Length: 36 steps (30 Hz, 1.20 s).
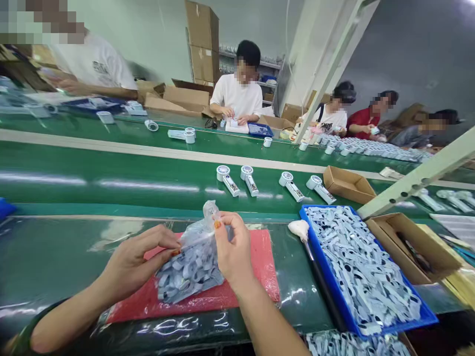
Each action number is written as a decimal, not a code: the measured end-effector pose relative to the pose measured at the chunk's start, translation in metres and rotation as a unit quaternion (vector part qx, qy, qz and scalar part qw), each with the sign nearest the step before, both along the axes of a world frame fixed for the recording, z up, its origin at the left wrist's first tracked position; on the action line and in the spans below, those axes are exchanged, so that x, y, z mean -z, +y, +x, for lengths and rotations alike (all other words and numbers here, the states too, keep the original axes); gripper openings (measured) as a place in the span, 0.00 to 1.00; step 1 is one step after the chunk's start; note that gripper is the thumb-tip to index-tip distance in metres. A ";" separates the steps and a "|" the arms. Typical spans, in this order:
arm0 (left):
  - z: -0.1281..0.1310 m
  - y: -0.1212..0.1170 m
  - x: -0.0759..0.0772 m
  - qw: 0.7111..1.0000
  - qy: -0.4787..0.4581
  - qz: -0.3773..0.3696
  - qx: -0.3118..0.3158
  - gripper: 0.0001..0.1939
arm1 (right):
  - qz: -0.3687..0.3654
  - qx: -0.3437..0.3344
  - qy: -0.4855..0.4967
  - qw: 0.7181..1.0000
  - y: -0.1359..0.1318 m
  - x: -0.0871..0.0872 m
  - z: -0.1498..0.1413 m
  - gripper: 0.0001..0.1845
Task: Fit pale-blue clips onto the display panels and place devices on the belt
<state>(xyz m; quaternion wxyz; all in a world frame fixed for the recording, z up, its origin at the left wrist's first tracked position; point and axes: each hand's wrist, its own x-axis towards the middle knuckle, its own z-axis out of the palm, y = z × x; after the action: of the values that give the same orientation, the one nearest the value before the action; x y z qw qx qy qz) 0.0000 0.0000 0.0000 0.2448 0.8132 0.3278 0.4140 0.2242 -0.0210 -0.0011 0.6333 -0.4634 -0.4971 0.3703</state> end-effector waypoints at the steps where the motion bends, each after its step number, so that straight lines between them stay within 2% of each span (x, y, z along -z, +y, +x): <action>1: 0.002 0.003 -0.007 1.000 -0.022 -0.012 -0.011 0.08 | 0.009 0.007 0.006 1.000 -0.003 0.000 0.003 0.14; 5: 0.019 0.014 -0.037 0.987 -0.142 -0.073 -0.011 0.05 | 0.008 0.024 -0.036 0.999 -0.011 0.001 0.014 0.11; 9: 0.056 0.018 -0.069 0.958 -0.253 -0.124 0.058 0.09 | 0.000 0.014 -0.180 0.984 -0.014 0.000 0.027 0.09; 11: 0.073 0.020 -0.078 0.952 -0.269 -0.122 0.083 0.12 | 0.026 -0.009 -0.251 0.967 -0.016 -0.002 0.032 0.10; 13: 0.083 0.022 -0.082 0.951 -0.267 -0.123 0.092 0.14 | 0.049 -0.013 -0.302 0.952 -0.020 -0.004 0.036 0.07; 14: 0.085 0.023 -0.081 0.951 -0.263 -0.131 0.092 0.14 | 0.059 -0.003 -0.321 0.945 -0.022 -0.004 0.037 0.04; 16: 0.080 0.026 -0.074 0.952 -0.252 -0.153 0.082 0.15 | 0.080 0.034 -0.347 0.934 -0.027 -0.004 0.038 0.06; 19: 0.062 0.025 -0.053 0.964 -0.208 -0.162 0.026 0.24 | 0.110 0.086 -0.317 0.938 -0.032 -0.002 0.038 0.08; 21: 0.052 0.019 -0.035 0.985 -0.118 -0.125 0.003 0.23 | 0.116 0.123 -0.271 0.948 -0.032 0.001 0.036 0.08; 23: 0.050 0.009 -0.019 0.998 -0.010 -0.058 0.013 0.20 | 0.119 0.153 -0.242 0.951 -0.032 0.001 0.033 0.08; 25: 0.057 0.001 -0.009 0.996 0.076 0.019 0.034 0.17 | 0.127 0.164 -0.235 0.950 -0.031 -0.002 0.031 0.08; 27: 0.065 -0.002 -0.007 0.990 0.115 0.075 0.042 0.14 | 0.127 0.169 -0.232 0.950 -0.031 -0.004 0.034 0.09; 29: 0.065 0.003 -0.010 0.987 0.118 0.102 0.048 0.16 | 0.093 0.199 -0.213 0.952 -0.031 -0.002 0.048 0.11; 32: 0.043 0.016 -0.013 0.993 0.077 0.092 0.018 0.13 | -0.019 0.282 -0.103 0.954 -0.031 0.013 0.085 0.19; 34: 0.023 0.022 -0.010 0.997 0.066 0.040 -0.013 0.11 | -0.074 0.313 -0.036 0.946 -0.033 0.030 0.110 0.25; 36: 0.008 0.022 -0.006 0.996 0.071 -0.033 -0.038 0.12 | -0.097 0.318 -0.013 0.943 -0.038 0.042 0.126 0.28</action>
<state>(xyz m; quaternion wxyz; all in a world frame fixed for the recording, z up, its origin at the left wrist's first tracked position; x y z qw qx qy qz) 0.0081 0.0216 0.0058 0.2314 0.8190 0.3886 0.3530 0.3502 -0.0591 -0.0429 0.6635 -0.6614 -0.2934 0.1905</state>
